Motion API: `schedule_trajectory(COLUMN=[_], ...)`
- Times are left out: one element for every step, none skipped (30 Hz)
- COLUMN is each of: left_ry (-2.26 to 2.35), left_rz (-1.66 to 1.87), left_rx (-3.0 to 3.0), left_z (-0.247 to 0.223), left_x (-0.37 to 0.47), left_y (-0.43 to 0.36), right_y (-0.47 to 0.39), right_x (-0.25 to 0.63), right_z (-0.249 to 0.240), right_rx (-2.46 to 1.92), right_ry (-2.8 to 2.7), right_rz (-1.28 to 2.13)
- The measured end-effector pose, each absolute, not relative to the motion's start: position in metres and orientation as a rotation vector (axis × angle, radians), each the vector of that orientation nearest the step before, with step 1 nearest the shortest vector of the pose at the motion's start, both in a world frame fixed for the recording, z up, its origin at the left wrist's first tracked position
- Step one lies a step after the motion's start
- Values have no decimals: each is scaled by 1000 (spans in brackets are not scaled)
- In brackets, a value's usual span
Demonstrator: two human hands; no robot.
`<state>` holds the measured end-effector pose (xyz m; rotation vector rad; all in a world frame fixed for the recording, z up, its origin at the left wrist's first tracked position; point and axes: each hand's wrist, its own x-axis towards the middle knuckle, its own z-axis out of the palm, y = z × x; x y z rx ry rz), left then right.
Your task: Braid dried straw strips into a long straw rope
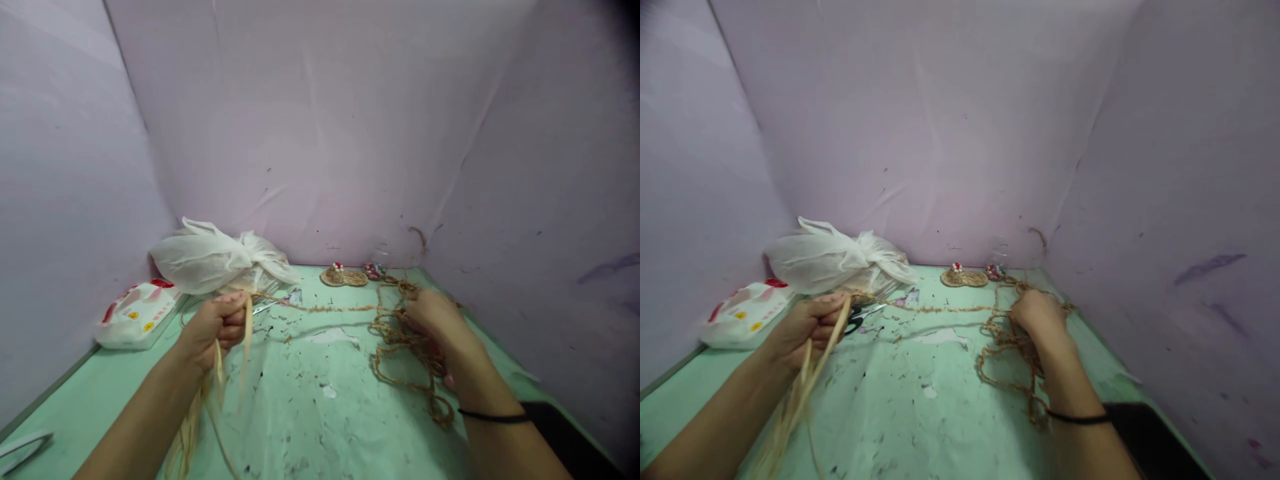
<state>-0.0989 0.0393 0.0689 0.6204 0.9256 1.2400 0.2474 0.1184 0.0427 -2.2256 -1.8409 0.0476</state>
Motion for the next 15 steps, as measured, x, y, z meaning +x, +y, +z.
schedule_trajectory(left_ry=[883, 848, 825, 803, 793, 793, 799, 804, 809, 819, 835, 853, 870, 888, 908], left_rz=[1178, 1121, 1084, 1070, 1060, 1056, 1060, 1074, 1097, 1120, 1144, 1170, 1201, 1232, 1255], left_rx=[682, 730, 769, 806, 833, 854, 872, 890, 910, 934, 958, 978, 993, 998, 994], left_z=[66, 65, 64, 64, 65, 65, 67, 68, 69, 70, 71, 72, 73, 73, 73], left_x=[-93, -89, -86, -84, -83, -83, -83, -84, -85, -86, -87, -89, -90, -91, -91], left_y=[37, 35, 32, 30, 28, 26, 24, 24, 24, 25, 26, 27, 28, 30, 31], right_y=[116, 112, 108, 102, 97, 91, 86, 82, 80, 78, 77, 78, 79, 81, 83], right_x=[243, 234, 223, 209, 193, 178, 164, 151, 142, 136, 132, 131, 131, 132, 133], right_z=[46, 50, 54, 57, 58, 58, 56, 53, 49, 44, 40, 36, 33, 31, 29], right_rx=[-2186, -2096, -1939, -1775, -1588, -1407, -1242, -1119, -1044, -986, -958, -949, -958, -981, -1011], right_ry=[-1848, -1846, -1878, -1908, -1961, -2026, -2113, -2183, -2236, -2288, -2291, -2254, -2168, -2046, -1924], right_rz=[53, 78, 165, 292, 436, 574, 734, 880, 990, 1086, 1168, 1248, 1318, 1370, 1398])
